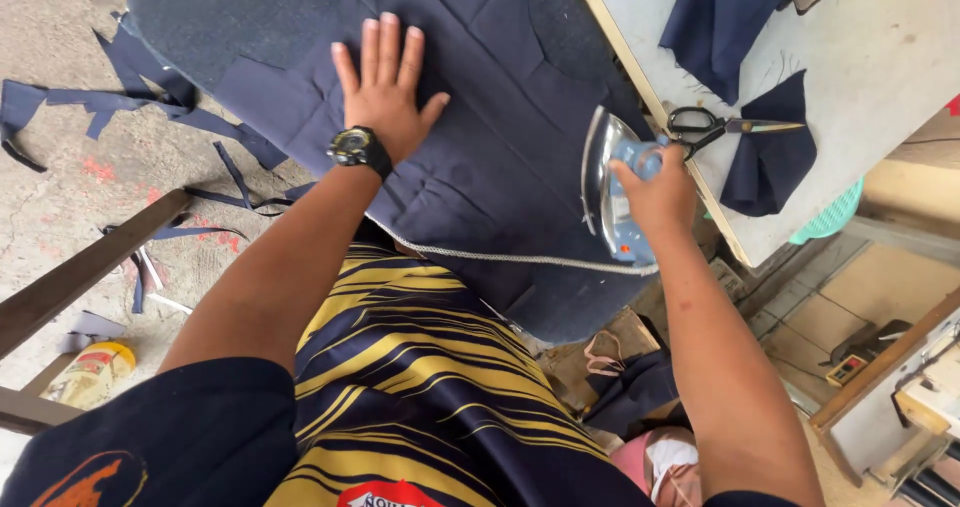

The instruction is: The person lays a dark blue fabric piece on an ironing board, sprays it with water, and irons it with a steam iron. They repeatedly smooth and press the fabric, then fold it and place it on a nearby table.

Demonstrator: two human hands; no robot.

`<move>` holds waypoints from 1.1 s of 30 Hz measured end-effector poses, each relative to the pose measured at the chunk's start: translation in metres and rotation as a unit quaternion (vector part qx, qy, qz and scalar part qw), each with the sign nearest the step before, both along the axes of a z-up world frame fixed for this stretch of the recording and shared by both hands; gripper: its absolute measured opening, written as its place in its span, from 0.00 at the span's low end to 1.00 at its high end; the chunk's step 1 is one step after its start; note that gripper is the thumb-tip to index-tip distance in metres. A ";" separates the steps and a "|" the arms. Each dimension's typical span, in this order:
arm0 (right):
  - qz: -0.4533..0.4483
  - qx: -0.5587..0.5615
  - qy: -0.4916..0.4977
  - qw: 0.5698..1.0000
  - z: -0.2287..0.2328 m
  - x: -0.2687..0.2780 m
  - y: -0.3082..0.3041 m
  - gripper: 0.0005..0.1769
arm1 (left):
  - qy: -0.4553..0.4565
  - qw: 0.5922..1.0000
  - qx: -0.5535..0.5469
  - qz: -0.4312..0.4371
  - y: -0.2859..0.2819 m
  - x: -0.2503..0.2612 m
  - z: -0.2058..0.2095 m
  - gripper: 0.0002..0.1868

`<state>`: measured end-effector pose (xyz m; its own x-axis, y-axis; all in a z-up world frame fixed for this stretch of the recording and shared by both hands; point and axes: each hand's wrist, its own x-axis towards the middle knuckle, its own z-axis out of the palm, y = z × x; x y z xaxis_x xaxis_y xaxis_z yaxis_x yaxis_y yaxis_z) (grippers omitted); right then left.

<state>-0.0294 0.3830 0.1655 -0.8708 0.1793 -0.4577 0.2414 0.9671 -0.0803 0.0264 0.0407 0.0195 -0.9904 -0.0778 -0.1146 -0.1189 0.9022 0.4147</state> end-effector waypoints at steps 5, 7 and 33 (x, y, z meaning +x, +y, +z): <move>-0.150 -0.038 -0.036 0.987 0.035 0.067 0.004 0.23 | -0.044 0.994 0.013 0.100 -0.038 0.032 0.033 0.46; -0.121 -0.012 -0.035 0.992 0.031 0.097 0.012 0.28 | -0.031 0.992 0.007 0.120 -0.048 0.053 0.036 0.45; 0.009 -0.007 0.113 0.994 -0.014 -0.001 0.009 0.38 | -0.076 0.951 0.041 0.296 -0.058 0.210 0.001 0.50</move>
